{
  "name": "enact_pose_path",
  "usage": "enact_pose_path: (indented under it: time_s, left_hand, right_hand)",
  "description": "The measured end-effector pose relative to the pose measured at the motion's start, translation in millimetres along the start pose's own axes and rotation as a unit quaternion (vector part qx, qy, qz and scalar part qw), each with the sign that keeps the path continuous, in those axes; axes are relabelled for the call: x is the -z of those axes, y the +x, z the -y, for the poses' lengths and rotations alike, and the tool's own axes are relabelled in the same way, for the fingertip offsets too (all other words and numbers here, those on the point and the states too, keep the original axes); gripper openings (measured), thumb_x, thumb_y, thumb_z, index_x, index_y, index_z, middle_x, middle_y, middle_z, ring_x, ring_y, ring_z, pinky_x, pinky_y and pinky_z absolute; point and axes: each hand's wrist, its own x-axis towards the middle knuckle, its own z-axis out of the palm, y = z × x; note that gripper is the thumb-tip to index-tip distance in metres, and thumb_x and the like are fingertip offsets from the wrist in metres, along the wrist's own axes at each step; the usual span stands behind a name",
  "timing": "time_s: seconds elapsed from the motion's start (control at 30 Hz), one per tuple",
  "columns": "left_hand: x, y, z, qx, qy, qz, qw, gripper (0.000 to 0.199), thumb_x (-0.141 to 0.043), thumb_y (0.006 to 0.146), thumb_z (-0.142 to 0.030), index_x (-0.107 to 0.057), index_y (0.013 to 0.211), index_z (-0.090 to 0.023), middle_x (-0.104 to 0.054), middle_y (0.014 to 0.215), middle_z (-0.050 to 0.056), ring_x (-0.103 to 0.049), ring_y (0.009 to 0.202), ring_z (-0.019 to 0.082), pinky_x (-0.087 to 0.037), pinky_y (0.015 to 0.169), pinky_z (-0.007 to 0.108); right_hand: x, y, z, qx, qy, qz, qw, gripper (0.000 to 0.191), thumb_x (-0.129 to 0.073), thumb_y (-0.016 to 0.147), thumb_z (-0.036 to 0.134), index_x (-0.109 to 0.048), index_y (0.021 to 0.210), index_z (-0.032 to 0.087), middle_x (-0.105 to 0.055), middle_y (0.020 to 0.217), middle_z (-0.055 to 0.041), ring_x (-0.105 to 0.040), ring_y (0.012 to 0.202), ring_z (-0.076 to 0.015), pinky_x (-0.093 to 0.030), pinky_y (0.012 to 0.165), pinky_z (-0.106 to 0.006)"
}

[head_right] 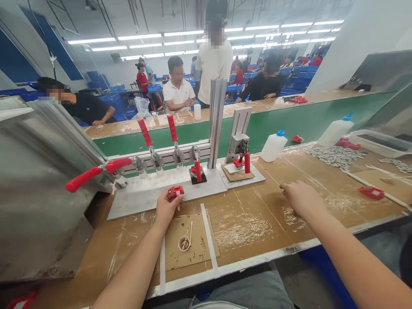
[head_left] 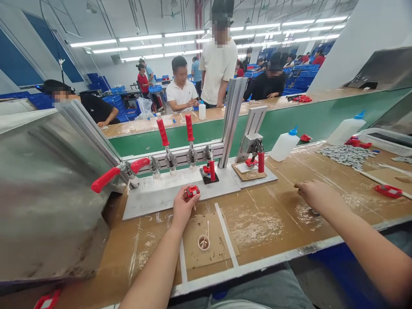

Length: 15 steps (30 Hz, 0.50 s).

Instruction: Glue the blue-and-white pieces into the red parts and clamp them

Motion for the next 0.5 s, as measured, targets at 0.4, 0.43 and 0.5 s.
enact_pose_path:
  time_s: [0.4, 0.43, 0.5]
  left_hand:
    - [1.3, -2, -7, -0.022, 0.059, 0.018, 0.998, 0.058, -0.091, 0.073, -0.045, -0.069, 0.120, -0.021, -0.078, 0.108, 0.008, -0.074, 0.085, 0.020, -0.056, 0.064, 0.026]
    - [1.5, -3, -7, -0.020, 0.055, 0.016, 0.998, 0.057, -0.092, 0.073, -0.043, -0.068, 0.119, -0.021, -0.078, 0.110, 0.009, -0.075, 0.091, 0.022, -0.060, 0.072, 0.028]
    - [1.4, -4, -6, -0.020, 0.044, 0.013, 0.999, 0.056, -0.094, 0.071, -0.040, -0.067, 0.116, -0.021, -0.079, 0.110, 0.009, -0.076, 0.099, 0.024, -0.062, 0.086, 0.035]
  right_hand:
    - [20, 53, 293, 0.033, 0.815, 0.040, 0.577, 0.042, -0.092, 0.076, 0.059, -0.083, 0.102, 0.028, -0.084, 0.113, -0.0053, -0.077, 0.101, -0.0214, -0.066, 0.090, -0.039]
    - [10, 55, 301, 0.012, 0.835, 0.058, 0.547, 0.043, -0.093, 0.074, 0.059, -0.083, 0.103, 0.028, -0.084, 0.113, -0.0050, -0.078, 0.099, -0.0203, -0.067, 0.088, -0.037]
    - [-4, 52, 307, -0.009, 0.853, 0.092, 0.513, 0.044, -0.094, 0.075, 0.057, -0.084, 0.105, 0.027, -0.084, 0.114, -0.0055, -0.079, 0.100, -0.0200, -0.067, 0.091, -0.038]
